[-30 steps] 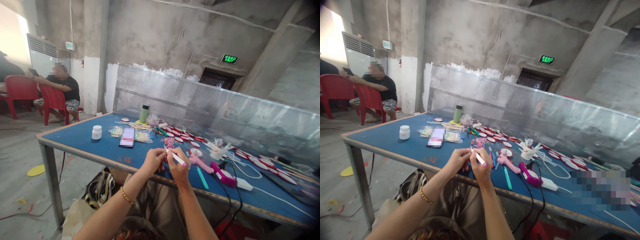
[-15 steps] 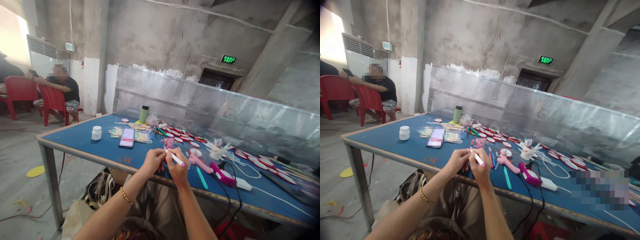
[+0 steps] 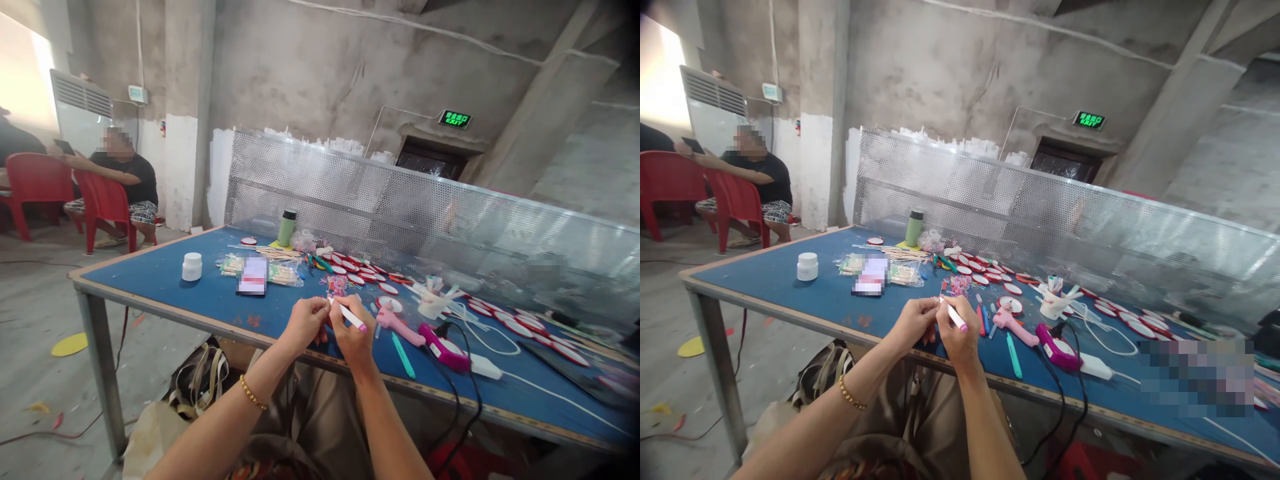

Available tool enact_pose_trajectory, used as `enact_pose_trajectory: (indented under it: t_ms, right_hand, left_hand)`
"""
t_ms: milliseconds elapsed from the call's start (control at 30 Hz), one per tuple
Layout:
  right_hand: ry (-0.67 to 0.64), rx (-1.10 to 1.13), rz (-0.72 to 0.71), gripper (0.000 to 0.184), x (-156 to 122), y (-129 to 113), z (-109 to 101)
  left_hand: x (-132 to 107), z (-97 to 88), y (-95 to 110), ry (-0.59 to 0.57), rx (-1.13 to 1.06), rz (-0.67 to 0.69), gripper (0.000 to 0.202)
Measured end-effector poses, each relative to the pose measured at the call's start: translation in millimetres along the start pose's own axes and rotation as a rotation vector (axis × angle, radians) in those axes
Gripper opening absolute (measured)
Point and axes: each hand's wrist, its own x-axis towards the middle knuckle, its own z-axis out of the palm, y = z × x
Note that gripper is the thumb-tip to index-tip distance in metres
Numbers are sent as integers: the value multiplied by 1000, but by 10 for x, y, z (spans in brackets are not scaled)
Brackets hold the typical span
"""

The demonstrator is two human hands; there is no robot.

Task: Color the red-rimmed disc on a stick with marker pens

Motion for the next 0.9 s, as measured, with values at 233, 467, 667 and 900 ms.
enact_pose_trajectory:
  t_ms: [233,467,667,900]
  right_hand:
    - [47,-13,-4,14,-8,16,2]
    - [42,-18,5,15,-1,8,1]
    - [36,-14,3,14,0,3,8]
    - [72,-19,13,13,-3,33,11]
  left_hand:
    - [-2,4,-2,-2,-1,5,36]
    - [0,5,-10,0,-4,7,40]
    - [0,2,-7,-2,3,11,38]
    - [-11,4,12,-6,-12,6,41]
